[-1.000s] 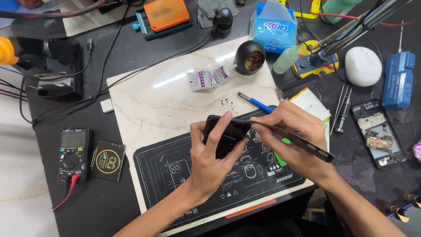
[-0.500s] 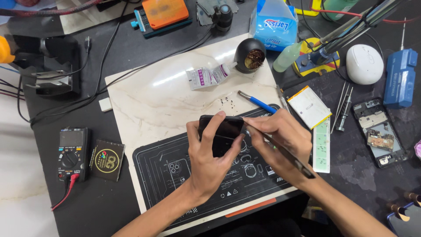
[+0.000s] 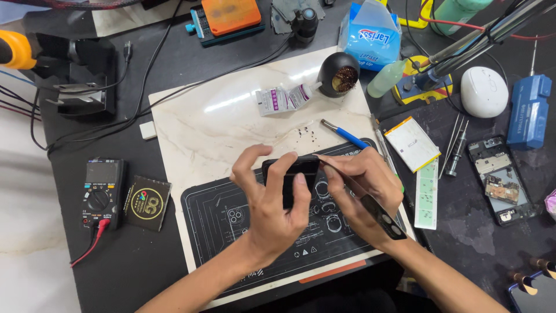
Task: The person disassembles a mobile phone by removing the screen assembly using a small tool and then scrapes residue from the internal frame with a pointed tool.
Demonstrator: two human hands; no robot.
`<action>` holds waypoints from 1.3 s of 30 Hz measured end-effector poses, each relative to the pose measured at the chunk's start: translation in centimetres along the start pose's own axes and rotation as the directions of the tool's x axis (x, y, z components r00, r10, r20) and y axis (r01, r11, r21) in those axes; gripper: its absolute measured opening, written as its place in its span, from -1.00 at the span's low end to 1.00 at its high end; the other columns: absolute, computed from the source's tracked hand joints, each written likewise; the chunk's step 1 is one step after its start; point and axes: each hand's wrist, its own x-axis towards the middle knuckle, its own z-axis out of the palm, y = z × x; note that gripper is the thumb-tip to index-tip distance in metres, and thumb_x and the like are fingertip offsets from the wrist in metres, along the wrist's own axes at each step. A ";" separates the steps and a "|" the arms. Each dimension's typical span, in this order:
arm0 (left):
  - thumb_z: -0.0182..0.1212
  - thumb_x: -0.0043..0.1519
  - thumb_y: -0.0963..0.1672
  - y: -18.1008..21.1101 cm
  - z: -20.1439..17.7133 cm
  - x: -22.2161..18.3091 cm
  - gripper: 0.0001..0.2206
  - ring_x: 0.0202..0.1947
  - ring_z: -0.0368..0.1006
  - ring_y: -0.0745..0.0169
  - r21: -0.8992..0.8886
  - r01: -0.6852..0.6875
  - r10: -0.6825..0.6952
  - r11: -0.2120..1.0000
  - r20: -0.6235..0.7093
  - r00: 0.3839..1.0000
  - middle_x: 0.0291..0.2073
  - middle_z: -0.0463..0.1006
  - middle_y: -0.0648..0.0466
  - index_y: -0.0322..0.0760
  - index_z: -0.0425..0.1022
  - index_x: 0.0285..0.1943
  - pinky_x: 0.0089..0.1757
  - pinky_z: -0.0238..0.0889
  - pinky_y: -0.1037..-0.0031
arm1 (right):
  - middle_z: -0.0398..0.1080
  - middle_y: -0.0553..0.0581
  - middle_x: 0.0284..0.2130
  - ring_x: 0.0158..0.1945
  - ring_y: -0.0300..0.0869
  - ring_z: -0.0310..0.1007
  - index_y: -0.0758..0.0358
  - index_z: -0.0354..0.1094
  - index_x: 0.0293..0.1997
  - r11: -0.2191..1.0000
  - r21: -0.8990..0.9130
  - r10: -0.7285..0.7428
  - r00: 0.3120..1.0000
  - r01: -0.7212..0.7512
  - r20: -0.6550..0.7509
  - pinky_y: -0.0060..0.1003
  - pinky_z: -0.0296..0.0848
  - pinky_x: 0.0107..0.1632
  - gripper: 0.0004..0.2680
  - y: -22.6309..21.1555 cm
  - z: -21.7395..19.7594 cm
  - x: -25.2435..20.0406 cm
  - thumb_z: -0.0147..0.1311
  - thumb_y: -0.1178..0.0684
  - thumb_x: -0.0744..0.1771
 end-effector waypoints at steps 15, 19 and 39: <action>0.12 0.31 -0.26 -2.3 -0.9 1.5 -0.92 -0.34 0.52 0.24 -0.393 0.228 -0.162 0.891 0.196 0.967 -0.29 0.50 -0.04 -0.47 0.46 -0.09 -0.27 0.41 0.47 | 0.49 0.20 -0.21 -0.22 -0.26 0.51 0.39 0.45 -0.06 0.998 0.049 -0.048 0.984 0.041 0.169 -0.45 0.56 -0.21 -0.88 0.5 0.3 2.3 0.19 0.33 0.33; 0.10 0.27 -0.28 -2.7 -0.8 1.5 -0.93 -0.39 0.46 0.23 -0.390 0.213 -0.152 0.896 0.181 0.972 -0.35 0.50 -0.03 -0.45 0.49 -0.14 -0.32 0.33 0.47 | 0.52 0.17 -0.25 -0.28 -0.28 0.48 0.40 0.47 -0.09 0.998 -0.004 -0.056 0.981 0.058 0.187 -0.46 0.46 -0.30 -0.87 0.6 0.1 2.3 0.22 0.33 0.31; 0.04 0.31 -0.20 -4.2 -1.0 1.1 -0.84 -0.29 0.40 0.22 -0.453 0.266 -0.216 0.851 0.160 0.963 -0.31 0.52 -0.03 -0.45 0.53 -0.14 -0.24 0.26 0.47 | 0.50 0.24 -0.17 -0.14 -0.22 0.56 0.43 0.37 -0.19 0.992 0.046 0.115 0.993 -0.116 0.025 -0.46 0.57 -0.23 -0.95 1.2 3.4 -2.1 0.14 0.33 0.33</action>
